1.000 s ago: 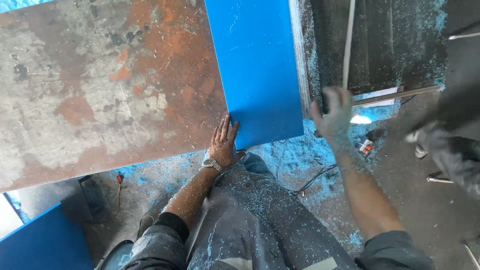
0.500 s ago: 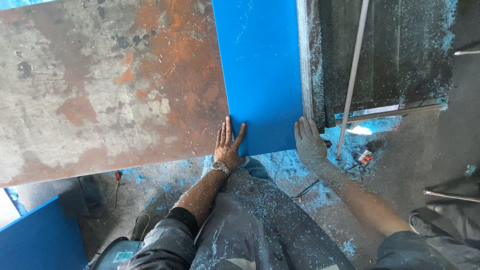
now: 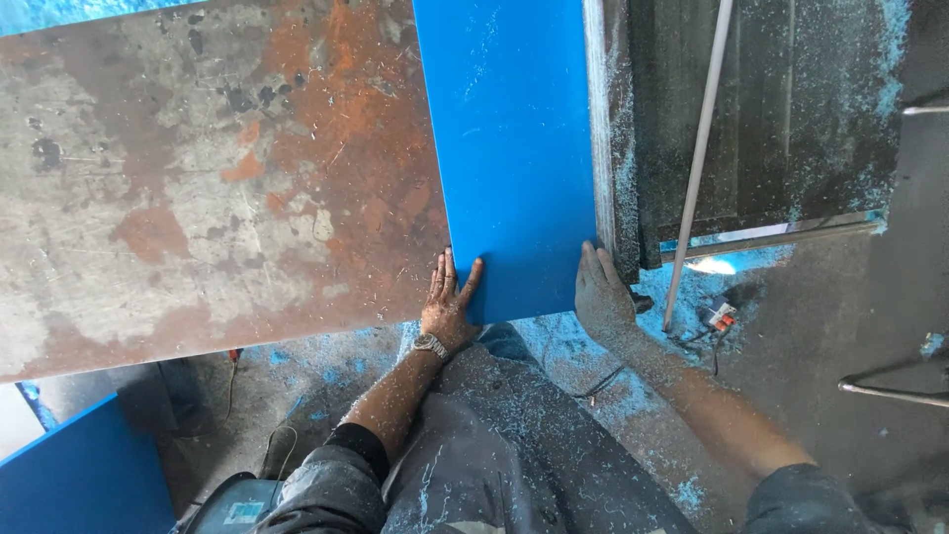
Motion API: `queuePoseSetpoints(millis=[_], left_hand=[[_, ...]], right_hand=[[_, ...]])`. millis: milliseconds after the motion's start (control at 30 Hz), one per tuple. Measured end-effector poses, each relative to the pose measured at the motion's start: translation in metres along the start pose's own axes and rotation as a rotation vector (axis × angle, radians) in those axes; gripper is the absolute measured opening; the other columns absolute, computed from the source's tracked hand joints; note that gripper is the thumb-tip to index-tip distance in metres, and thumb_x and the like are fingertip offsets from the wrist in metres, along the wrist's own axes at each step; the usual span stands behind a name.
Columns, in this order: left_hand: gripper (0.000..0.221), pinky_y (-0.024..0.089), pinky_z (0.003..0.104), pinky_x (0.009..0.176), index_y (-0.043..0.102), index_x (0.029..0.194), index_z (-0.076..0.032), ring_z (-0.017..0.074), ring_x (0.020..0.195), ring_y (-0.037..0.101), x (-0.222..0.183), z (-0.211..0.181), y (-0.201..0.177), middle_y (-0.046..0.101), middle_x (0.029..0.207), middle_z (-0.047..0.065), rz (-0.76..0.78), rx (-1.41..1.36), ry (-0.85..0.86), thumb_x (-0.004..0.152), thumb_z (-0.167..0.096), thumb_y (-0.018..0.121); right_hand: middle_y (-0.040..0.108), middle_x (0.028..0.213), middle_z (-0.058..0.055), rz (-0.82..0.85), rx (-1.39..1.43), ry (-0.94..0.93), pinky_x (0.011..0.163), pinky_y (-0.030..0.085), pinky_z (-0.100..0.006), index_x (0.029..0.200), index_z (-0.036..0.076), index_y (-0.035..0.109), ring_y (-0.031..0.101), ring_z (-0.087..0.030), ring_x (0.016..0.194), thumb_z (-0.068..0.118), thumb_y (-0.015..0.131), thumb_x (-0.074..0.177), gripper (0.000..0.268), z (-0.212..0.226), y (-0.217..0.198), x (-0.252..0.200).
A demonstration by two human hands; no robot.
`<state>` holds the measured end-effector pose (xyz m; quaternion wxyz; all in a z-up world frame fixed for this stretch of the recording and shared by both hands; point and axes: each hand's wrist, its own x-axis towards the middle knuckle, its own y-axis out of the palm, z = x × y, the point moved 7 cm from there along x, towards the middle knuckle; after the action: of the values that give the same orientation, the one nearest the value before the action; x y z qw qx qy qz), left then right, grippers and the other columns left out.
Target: Using a table saw to cut blue plastic sheets to specific measurements after checking them with a tape measure.
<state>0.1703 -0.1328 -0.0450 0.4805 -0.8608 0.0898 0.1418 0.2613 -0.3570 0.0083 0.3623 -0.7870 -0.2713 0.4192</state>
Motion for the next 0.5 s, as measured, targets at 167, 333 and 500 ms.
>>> queuePoseSetpoints(millis=[167, 333, 500], left_hand=[[0.132, 0.023, 0.057, 0.124, 0.007, 0.161, -0.037, 0.0494, 0.154, 0.011, 0.002, 0.0, -0.002, 0.002, 0.166, 0.03, 0.039, 0.0, -0.028, 0.062, -0.057, 0.093], [0.129, 0.022, 0.058, 0.123, 0.007, 0.159, -0.037, 0.0502, 0.153, 0.01, 0.004, 0.001, 0.001, 0.002, 0.165, 0.031, 0.033, -0.012, -0.028, 0.063, -0.064, 0.09], [0.125, 0.028, 0.058, 0.123, 0.008, 0.162, -0.039, 0.0491, 0.154, 0.013, 0.003, 0.001, -0.002, 0.004, 0.167, 0.03, -0.019, -0.013, -0.022, 0.068, -0.061, 0.088]], right_hand=[[0.04, 0.156, -0.031, 0.043, 0.051, -0.001, 0.121, -0.001, -0.055, 0.14, -0.013, 0.052, 0.025, -0.04, 0.15, 0.025, 0.053, 0.098, 0.057, -0.009, -0.01, 0.003], [0.034, 0.16, -0.027, 0.021, -0.059, 0.052, 0.125, -0.001, -0.053, 0.148, -0.009, 0.044, 0.022, -0.038, 0.153, 0.022, 0.05, 0.102, 0.056, -0.006, 0.012, 0.001], [0.033, 0.16, -0.029, 0.08, 0.056, 0.036, 0.124, 0.005, -0.051, 0.146, -0.01, 0.044, 0.023, -0.038, 0.153, 0.024, 0.049, 0.103, 0.055, -0.01, 0.013, 0.006]])
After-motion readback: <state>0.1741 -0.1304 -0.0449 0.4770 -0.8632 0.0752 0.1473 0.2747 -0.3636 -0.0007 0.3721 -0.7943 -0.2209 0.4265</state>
